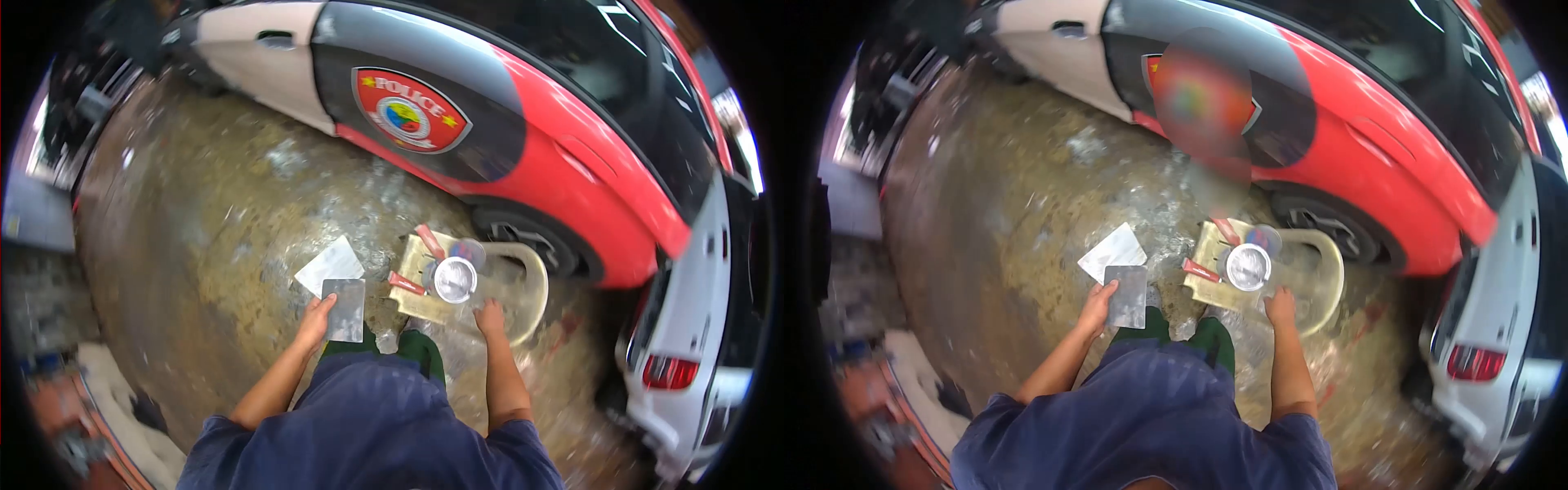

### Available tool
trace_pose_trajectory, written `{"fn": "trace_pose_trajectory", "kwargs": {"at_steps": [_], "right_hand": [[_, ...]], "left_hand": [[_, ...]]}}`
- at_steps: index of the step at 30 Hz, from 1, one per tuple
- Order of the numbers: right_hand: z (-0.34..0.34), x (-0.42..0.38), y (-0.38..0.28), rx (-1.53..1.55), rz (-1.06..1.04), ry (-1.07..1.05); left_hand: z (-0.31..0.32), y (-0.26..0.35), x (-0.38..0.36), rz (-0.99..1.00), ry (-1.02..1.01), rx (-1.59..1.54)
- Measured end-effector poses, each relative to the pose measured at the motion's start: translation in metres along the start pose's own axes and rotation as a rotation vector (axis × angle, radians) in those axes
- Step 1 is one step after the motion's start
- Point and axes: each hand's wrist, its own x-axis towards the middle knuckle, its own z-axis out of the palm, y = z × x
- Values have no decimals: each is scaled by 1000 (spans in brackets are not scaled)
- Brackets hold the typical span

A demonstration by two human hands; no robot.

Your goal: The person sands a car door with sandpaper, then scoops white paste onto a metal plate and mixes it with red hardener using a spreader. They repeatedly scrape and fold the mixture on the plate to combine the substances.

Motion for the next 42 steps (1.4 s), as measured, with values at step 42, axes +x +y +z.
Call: {"fn": "trace_pose_trajectory", "kwargs": {"at_steps": [42], "right_hand": [[42,74,8,-40,48,-325]], "left_hand": [[80,-51,-83,11,384,-40]]}}
